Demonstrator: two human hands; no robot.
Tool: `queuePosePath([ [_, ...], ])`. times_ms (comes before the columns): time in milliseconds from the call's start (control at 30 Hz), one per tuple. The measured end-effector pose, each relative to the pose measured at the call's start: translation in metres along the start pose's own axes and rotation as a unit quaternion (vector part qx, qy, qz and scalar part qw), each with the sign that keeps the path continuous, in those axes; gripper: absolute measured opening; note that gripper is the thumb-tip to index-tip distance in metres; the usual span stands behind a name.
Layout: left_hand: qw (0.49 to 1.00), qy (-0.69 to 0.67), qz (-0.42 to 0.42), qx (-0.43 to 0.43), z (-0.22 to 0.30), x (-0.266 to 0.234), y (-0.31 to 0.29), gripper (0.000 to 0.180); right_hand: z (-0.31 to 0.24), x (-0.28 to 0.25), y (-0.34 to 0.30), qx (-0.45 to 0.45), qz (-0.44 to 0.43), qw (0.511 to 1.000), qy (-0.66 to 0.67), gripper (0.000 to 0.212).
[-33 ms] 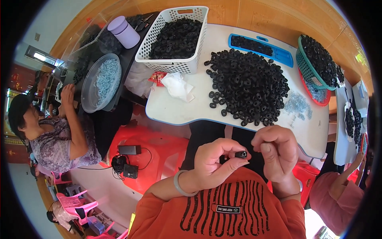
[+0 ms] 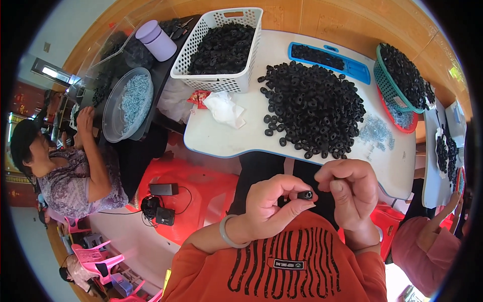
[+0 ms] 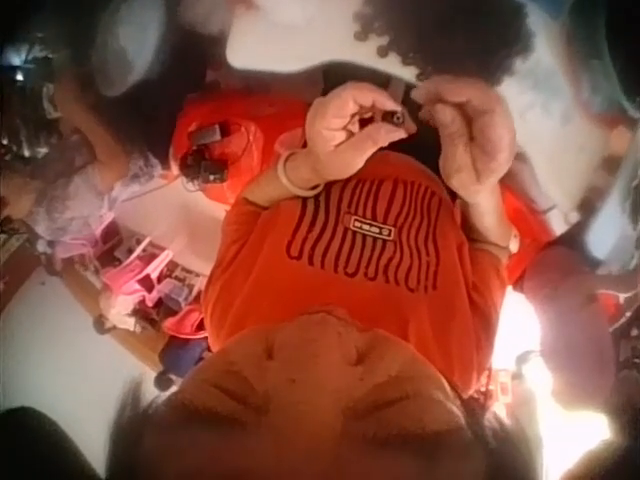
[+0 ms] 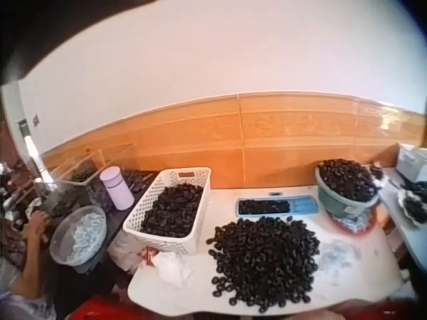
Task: The person picks up a black plastic piece and a small metal spring, inserts the spring into the piece, and places the assembled unit onto the table. This process is repeated multiple times, handling each item by hand.
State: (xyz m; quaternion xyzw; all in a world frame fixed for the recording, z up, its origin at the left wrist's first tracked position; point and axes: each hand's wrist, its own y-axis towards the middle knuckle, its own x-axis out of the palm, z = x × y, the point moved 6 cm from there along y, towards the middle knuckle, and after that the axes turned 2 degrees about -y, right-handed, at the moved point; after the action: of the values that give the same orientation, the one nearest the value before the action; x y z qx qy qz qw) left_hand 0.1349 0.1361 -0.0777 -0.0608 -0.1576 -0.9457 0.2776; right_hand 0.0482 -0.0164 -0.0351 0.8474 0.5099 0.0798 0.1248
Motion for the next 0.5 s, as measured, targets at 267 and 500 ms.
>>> queuePosePath([
  [267,0.999,0.034,0.006,-0.010,0.002,0.018,-0.021,0.023,-0.013,-0.004,-0.019,-0.050,-0.096,0.993,0.042,0.013],
  [500,0.994,0.110,-0.012,0.016,0.009,0.008,-0.030,0.025,0.010,0.011,-0.035,0.103,-0.081,0.973,0.189,0.017],
])
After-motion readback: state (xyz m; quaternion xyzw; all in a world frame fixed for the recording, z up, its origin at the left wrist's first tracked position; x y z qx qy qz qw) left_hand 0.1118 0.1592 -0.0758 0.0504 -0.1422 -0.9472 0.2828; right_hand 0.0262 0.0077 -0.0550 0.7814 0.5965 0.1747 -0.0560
